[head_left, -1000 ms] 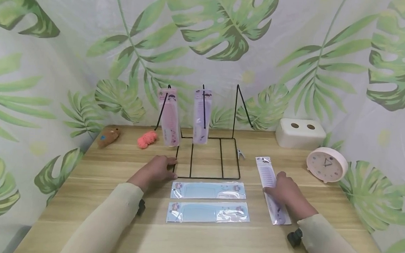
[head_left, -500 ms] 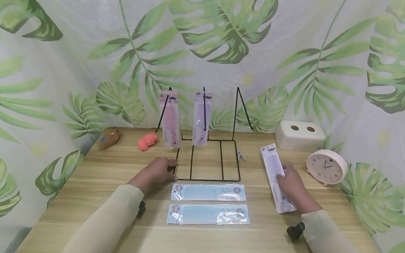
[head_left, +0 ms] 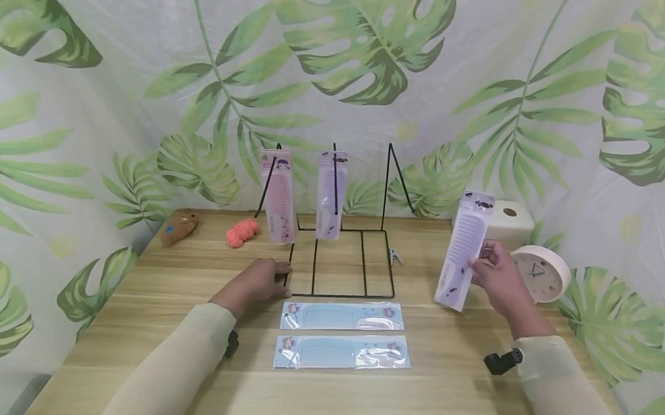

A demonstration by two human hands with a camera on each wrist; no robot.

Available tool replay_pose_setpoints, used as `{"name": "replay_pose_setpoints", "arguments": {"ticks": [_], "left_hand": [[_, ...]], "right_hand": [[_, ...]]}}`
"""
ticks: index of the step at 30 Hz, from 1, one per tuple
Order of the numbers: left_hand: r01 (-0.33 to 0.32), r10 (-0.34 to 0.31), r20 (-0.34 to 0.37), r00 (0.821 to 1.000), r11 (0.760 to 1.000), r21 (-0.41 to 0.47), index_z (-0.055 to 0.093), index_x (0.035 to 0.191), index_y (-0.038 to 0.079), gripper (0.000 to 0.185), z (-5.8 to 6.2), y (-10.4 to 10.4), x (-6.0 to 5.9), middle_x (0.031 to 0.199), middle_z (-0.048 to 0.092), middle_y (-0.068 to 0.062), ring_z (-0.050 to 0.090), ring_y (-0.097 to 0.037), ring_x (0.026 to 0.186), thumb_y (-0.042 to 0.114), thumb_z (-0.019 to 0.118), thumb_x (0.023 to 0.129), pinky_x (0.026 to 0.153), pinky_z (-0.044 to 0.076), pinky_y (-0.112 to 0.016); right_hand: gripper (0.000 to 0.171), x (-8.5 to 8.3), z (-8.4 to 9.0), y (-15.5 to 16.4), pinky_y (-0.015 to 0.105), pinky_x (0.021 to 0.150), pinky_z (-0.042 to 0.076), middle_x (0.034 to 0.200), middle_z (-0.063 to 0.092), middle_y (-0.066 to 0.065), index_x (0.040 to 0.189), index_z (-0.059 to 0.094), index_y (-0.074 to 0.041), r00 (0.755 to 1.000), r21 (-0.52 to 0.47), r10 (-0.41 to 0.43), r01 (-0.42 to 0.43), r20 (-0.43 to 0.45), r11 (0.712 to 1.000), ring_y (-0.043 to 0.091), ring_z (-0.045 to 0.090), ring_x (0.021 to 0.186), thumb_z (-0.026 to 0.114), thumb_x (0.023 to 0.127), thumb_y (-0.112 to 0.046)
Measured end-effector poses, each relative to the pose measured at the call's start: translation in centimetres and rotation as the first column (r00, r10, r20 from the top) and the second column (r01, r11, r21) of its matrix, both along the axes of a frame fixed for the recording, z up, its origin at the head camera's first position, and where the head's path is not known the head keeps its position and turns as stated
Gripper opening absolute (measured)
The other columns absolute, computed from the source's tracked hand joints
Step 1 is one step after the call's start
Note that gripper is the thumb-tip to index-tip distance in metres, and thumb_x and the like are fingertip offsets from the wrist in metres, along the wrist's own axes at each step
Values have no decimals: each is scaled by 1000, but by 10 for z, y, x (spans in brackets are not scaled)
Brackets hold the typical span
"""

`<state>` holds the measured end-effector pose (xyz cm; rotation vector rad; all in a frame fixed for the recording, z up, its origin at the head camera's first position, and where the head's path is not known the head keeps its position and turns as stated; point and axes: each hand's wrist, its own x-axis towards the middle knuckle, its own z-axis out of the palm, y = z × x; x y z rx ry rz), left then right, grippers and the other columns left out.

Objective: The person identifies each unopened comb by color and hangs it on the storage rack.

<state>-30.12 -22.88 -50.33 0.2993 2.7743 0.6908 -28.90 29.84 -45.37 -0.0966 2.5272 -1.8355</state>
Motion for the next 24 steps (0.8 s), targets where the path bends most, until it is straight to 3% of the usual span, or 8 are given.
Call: {"name": "replay_pose_setpoints", "arguments": {"ticks": [5, 9, 13, 16, 20, 24], "left_hand": [[-1, 1, -4, 1000, 1000, -8, 64, 152, 9, 63, -1, 0, -1, 167, 52, -13, 41, -45, 159, 27, 86, 96, 131, 33, -62], [-4, 4, 0, 1000, 1000, -10, 64, 153, 10, 63, -2, 0, -1, 168, 52, -13, 40, -45, 159, 27, 86, 96, 131, 33, -62], [-4, 5, 5, 1000, 1000, -12, 64, 153, 10, 63, -2, 1, -1, 168, 52, -12, 40, -45, 159, 26, 86, 96, 131, 33, -62], [-2, 2, 1, 1000, 1000, -11, 64, 153, 10, 63, -1, 1, 0, 167, 53, -12, 40, -44, 159, 26, 86, 96, 131, 33, -62], [1, -1, -3, 1000, 1000, -8, 64, 153, 10, 63, 0, 0, 0, 167, 53, -12, 40, -45, 159, 26, 86, 96, 131, 33, -62], [2, -2, -2, 1000, 1000, -9, 64, 153, 9, 63, 0, 1, -1, 167, 53, -13, 41, -45, 159, 26, 86, 96, 131, 33, -62]], "right_hand": [[34, 9, 3, 1, 33, 97, 65, 134, 60, 10, 142, 48, -4, 991, -40, 126, -128, -52, 991, 6, 69, 115, 61, 111, -11], [37, 15, 6, -5, 33, 97, 65, 135, 65, -3, 145, 51, -13, 973, -80, 214, -221, -85, 972, 9, 71, 118, 63, 110, -9], [40, 21, 11, -17, 32, 95, 66, 132, 69, -8, 144, 55, -18, 933, -160, 318, -344, -170, 925, 10, 72, 118, 61, 109, 1], [38, 26, 17, -31, 32, 94, 66, 128, 71, -6, 137, 58, -14, 899, -172, 378, -418, -224, 892, 11, 73, 117, 61, 106, 7], [28, 30, 25, -56, 33, 89, 67, 118, 73, -5, 126, 58, -5, 879, -92, 398, -434, -264, 896, 12, 74, 108, 64, 103, 9], [28, 33, 32, -84, 33, 86, 67, 112, 72, 7, 126, 56, 5, 850, -16, 435, -460, -296, 888, 15, 73, 99, 65, 101, 10]]}}
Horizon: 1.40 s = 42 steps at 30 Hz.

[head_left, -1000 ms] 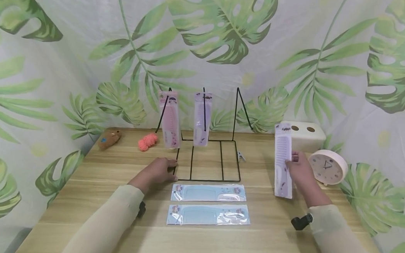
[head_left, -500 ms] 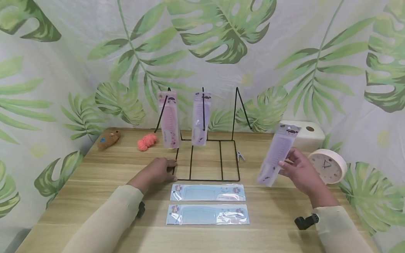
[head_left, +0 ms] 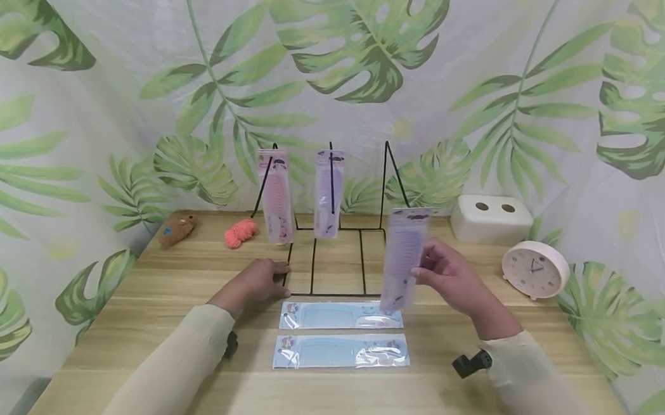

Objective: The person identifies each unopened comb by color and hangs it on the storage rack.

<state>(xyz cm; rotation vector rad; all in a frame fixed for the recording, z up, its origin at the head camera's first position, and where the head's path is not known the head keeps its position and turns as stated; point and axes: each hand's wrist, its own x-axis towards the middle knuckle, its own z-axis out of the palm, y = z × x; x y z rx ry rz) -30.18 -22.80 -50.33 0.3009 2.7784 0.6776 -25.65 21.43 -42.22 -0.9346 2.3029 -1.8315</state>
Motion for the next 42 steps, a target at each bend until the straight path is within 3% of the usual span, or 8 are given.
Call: {"name": "replay_pose_setpoints", "arguments": {"ticks": [3, 6, 13, 27, 35, 39, 42], "left_hand": [[1, -1, -4, 1000, 1000, -2, 64, 153, 9, 64, 0, 0, 0, 166, 53, -13, 42, -45, 158, 26, 86, 96, 131, 33, -62], [3, -3, -8, 1000, 1000, -2, 63, 154, 9, 64, 1, 0, 0, 166, 53, -14, 42, -45, 158, 26, 86, 96, 131, 33, -63], [9, -9, -17, 1000, 1000, 4, 63, 153, 8, 65, 0, 0, 1, 166, 53, -14, 42, -45, 158, 26, 86, 96, 131, 33, -62], [-9, 9, 3, 1000, 1000, 9, 61, 155, 9, 66, 0, 1, 1, 167, 52, -14, 40, -44, 159, 25, 86, 96, 131, 32, -62], [-6, 6, 6, 1000, 1000, 6, 63, 154, 8, 65, 0, 1, 1, 167, 53, -14, 41, -45, 158, 25, 86, 96, 131, 34, -62], [-6, 6, 3, 1000, 1000, 5, 63, 154, 8, 65, 0, 1, 1, 166, 53, -14, 42, -45, 158, 25, 86, 96, 131, 34, -62], [-4, 4, -4, 1000, 1000, 2, 63, 154, 8, 65, 0, 1, 1, 166, 54, -14, 42, -45, 158, 25, 86, 96, 130, 34, -62]], "right_hand": [[29, 0, 3, -22, 34, 88, 67, 117, 72, 20, 130, 57, 6, 999, 38, 41, -41, -3, 998, 19, 72, 101, 64, 102, 8], [27, -1, 3, -42, 36, 89, 66, 119, 72, 24, 130, 60, 3, 998, 88, 59, -59, 1, 994, 23, 72, 105, 65, 104, 4], [25, -3, -2, -71, 45, 90, 68, 124, 72, 21, 132, 60, -3, 996, 127, 61, -69, 67, 989, 30, 72, 110, 64, 108, -3], [25, -7, 1, -79, 46, 91, 67, 130, 71, 21, 133, 60, -3, 996, 143, 27, -39, 85, 989, 31, 72, 113, 64, 108, -3], [32, -19, -1, -90, 45, 96, 67, 134, 67, 20, 140, 57, -3, 988, 141, -48, 27, 149, 990, 38, 71, 126, 63, 109, -7], [31, -34, 1, -102, 44, 97, 67, 131, 65, 19, 139, 58, -3, 967, 80, -114, 98, 228, 992, 39, 69, 130, 64, 109, -8], [31, -48, 4, -115, 41, 92, 67, 128, 67, 16, 138, 60, -7, 946, 41, -169, 164, 278, 986, 35, 71, 125, 66, 107, -9]]}}
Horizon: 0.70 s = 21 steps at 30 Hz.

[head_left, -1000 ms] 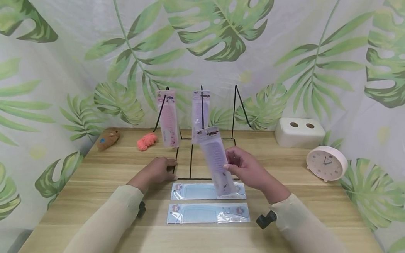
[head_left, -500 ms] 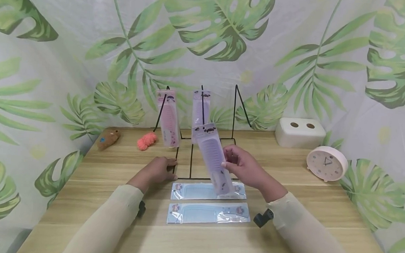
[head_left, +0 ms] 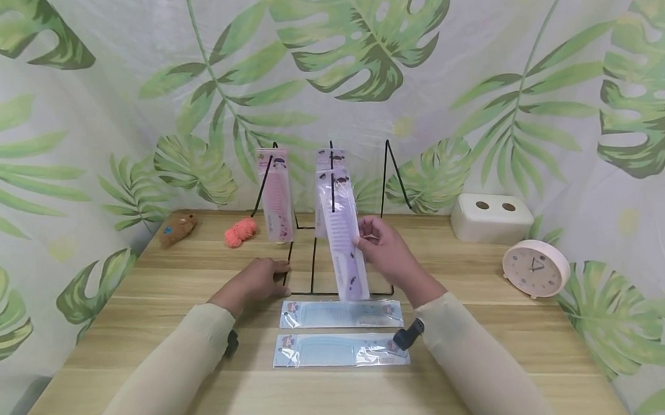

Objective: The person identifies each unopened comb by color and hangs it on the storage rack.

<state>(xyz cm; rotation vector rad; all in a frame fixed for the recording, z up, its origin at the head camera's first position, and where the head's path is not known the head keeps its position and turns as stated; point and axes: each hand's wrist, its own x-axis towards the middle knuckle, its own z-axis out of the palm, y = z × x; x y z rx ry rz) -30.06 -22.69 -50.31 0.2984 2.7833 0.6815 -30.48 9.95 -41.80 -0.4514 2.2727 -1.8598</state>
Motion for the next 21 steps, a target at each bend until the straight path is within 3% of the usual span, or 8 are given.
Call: {"name": "replay_pose_setpoints", "arguments": {"ticks": [5, 9, 21], "left_hand": [[13, -13, -9, 1000, 1000, 5, 63, 153, 7, 64, -1, 0, 0, 165, 54, -14, 42, -45, 158, 25, 86, 96, 130, 34, -62], [16, -16, -7, 1000, 1000, 7, 64, 153, 8, 64, 0, 1, 2, 166, 54, -13, 42, -45, 158, 26, 86, 96, 131, 34, -61], [0, 0, -4, 1000, 1000, -4, 63, 153, 8, 64, 4, 0, 3, 166, 54, -13, 42, -44, 158, 25, 86, 96, 131, 33, -61]], "right_hand": [[32, -25, 1, -21, 33, 81, 65, 120, 67, 13, 138, 60, -6, 996, -55, -85, 85, 14, 995, 25, 71, 107, 66, 107, -6], [30, -35, 2, -33, 37, 81, 65, 116, 66, 13, 135, 61, -3, 992, -84, -125, 124, -7, 989, 23, 69, 99, 66, 106, -3], [24, -55, -3, -51, 41, 88, 68, 118, 64, 14, 132, 61, 0, 985, -69, -162, 157, -65, 985, 27, 68, 105, 63, 109, -6]]}}
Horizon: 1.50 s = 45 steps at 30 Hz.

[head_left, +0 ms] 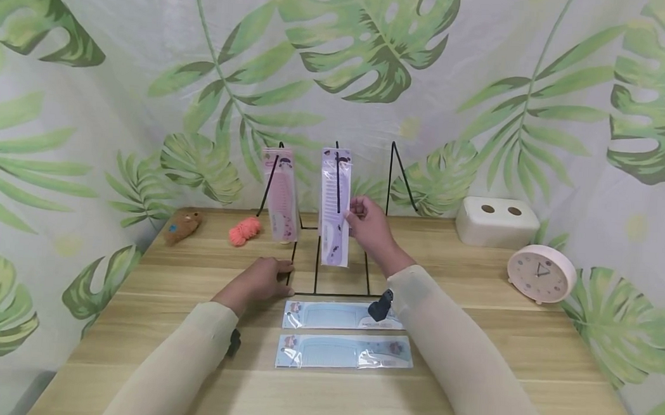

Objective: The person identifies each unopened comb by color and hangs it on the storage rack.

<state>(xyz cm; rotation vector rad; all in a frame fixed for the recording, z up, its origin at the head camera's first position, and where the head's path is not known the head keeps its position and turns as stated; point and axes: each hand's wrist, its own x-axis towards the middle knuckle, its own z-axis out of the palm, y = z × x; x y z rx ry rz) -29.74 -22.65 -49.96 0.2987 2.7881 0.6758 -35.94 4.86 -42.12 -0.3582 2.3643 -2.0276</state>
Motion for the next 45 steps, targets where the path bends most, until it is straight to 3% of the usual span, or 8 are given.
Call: {"name": "replay_pose_setpoints", "arguments": {"ticks": [18, 22, 29, 35, 45], "left_hand": [[-2, 2, 5, 1000, 1000, -1, 64, 152, 8, 63, -1, -1, -2, 167, 53, -13, 41, -46, 158, 25, 86, 95, 131, 32, -62], [-9, 9, 11, 1000, 1000, 6, 64, 152, 9, 64, -1, -1, -2, 167, 53, -13, 40, -46, 158, 26, 87, 95, 131, 32, -62], [-14, 14, 13, 1000, 1000, 18, 64, 152, 8, 64, -2, 0, -1, 167, 52, -12, 40, -45, 159, 25, 87, 95, 132, 32, -61], [-17, 17, 13, 1000, 1000, 13, 64, 152, 8, 63, -1, 1, 0, 167, 53, -13, 40, -45, 159, 24, 87, 95, 131, 32, -61], [-15, 15, 14, 1000, 1000, 15, 65, 151, 7, 64, -2, 0, -1, 167, 53, -13, 41, -45, 159, 23, 88, 94, 132, 32, -61]], "right_hand": [[24, -10, -6, -6, 46, 97, 66, 121, 67, 12, 133, 63, -4, 998, 53, -64, 64, 6, 997, 30, 70, 113, 63, 110, -11], [19, -14, -6, -9, 41, 93, 68, 120, 68, 12, 129, 64, -5, 997, 84, -72, 72, -4, 994, 29, 71, 110, 62, 111, -12], [13, -18, -6, -10, 37, 86, 64, 117, 70, 9, 121, 65, -7, 991, 214, -115, 126, -62, 969, 26, 70, 104, 64, 111, -16], [14, -22, -5, -11, 38, 85, 61, 114, 70, 9, 122, 65, -8, 988, 264, -109, 135, -110, 955, 25, 67, 102, 63, 112, -18], [19, -23, -6, -11, 45, 96, 60, 121, 71, 12, 125, 65, -6, 984, 306, -113, 152, -141, 940, 28, 67, 112, 62, 112, -20]]}}
